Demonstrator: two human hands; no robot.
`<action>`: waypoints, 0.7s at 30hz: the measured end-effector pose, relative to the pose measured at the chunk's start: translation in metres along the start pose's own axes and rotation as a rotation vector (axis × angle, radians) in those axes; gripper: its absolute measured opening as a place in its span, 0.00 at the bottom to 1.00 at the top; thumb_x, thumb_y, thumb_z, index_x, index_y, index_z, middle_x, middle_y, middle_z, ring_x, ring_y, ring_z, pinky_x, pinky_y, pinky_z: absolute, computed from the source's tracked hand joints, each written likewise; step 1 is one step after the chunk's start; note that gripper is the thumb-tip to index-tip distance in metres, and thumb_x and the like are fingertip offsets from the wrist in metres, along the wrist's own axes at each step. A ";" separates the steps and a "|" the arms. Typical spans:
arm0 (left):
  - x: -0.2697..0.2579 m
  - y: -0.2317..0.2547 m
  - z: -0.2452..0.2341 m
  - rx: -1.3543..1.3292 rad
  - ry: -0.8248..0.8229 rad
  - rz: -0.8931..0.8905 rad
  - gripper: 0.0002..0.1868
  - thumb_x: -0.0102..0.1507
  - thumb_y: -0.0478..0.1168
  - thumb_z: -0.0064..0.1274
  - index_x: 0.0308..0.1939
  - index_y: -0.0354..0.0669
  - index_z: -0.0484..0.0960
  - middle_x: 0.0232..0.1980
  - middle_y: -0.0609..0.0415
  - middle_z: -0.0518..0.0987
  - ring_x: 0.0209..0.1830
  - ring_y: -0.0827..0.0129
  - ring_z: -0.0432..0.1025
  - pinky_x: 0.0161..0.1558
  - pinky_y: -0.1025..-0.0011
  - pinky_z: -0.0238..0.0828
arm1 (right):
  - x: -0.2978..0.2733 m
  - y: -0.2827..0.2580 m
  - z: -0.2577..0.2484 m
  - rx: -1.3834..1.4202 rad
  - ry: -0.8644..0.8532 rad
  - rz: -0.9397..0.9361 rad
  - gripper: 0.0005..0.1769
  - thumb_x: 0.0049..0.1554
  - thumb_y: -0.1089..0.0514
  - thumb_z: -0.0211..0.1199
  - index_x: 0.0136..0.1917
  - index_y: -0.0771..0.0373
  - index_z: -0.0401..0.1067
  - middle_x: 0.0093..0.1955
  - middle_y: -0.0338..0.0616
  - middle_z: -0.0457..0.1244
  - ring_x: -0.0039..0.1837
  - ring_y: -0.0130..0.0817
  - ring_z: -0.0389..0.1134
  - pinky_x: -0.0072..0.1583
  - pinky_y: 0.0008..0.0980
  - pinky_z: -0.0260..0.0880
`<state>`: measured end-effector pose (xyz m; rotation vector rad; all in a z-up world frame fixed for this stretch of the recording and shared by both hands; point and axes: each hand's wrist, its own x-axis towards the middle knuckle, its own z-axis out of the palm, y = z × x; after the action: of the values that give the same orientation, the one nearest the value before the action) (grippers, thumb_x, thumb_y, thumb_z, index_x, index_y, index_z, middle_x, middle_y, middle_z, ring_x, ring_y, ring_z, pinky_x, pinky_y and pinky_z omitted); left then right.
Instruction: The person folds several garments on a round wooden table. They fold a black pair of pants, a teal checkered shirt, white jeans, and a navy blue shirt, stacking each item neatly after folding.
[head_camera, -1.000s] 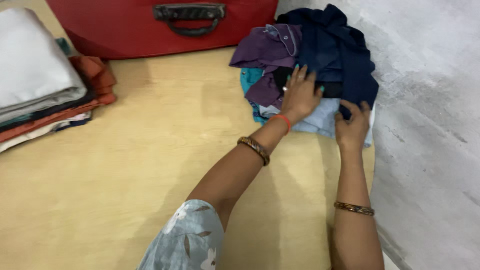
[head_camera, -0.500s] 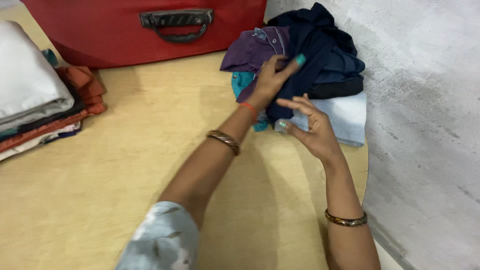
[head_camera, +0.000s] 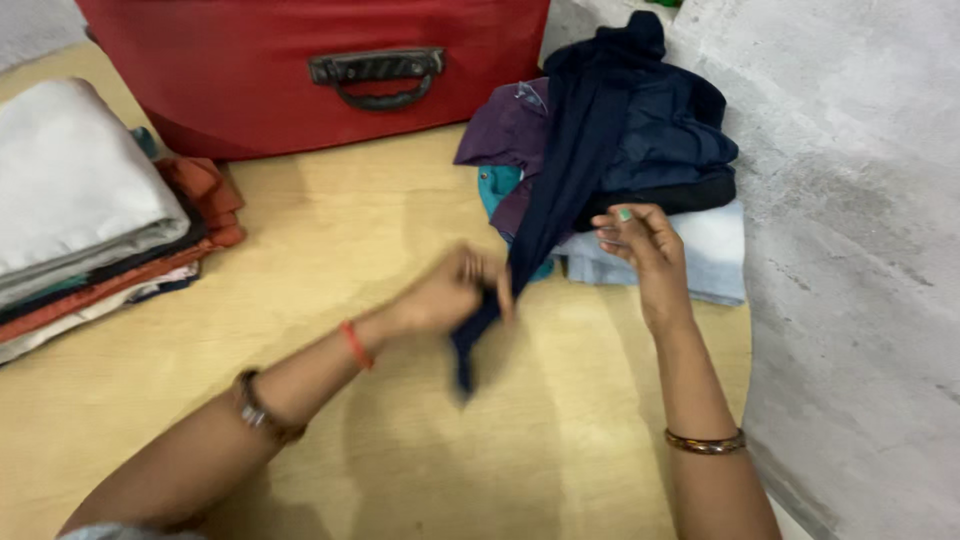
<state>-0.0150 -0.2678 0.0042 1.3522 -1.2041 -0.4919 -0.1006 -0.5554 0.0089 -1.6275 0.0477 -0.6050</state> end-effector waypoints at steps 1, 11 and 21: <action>-0.016 0.009 0.008 0.038 -0.109 -0.056 0.25 0.39 0.22 0.33 0.29 0.32 0.86 0.31 0.49 0.82 0.33 0.69 0.74 0.39 0.74 0.70 | 0.002 0.000 0.003 0.023 -0.012 0.046 0.19 0.65 0.49 0.58 0.62 0.64 0.68 0.57 0.49 0.69 0.56 0.33 0.71 0.60 0.32 0.72; -0.073 0.031 0.039 -0.031 -0.432 -0.004 0.14 0.59 0.31 0.46 0.44 0.37 0.86 0.39 0.52 0.83 0.41 0.72 0.74 0.49 0.74 0.70 | -0.034 0.020 0.066 0.042 -0.351 0.068 0.35 0.57 0.72 0.61 0.77 0.63 0.61 0.61 0.35 0.65 0.60 0.18 0.63 0.61 0.22 0.65; -0.053 -0.002 -0.018 0.715 0.439 0.260 0.36 0.60 0.37 0.64 0.72 0.39 0.70 0.67 0.32 0.68 0.66 0.48 0.64 0.60 0.61 0.66 | -0.067 0.006 0.090 0.046 -1.104 0.189 0.22 0.50 0.75 0.59 0.57 0.69 0.76 0.56 0.38 0.71 0.59 0.22 0.70 0.64 0.24 0.68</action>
<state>-0.0187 -0.2149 -0.0133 1.7411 -1.1980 0.4549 -0.1192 -0.4490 -0.0221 -1.6918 -0.6086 0.4797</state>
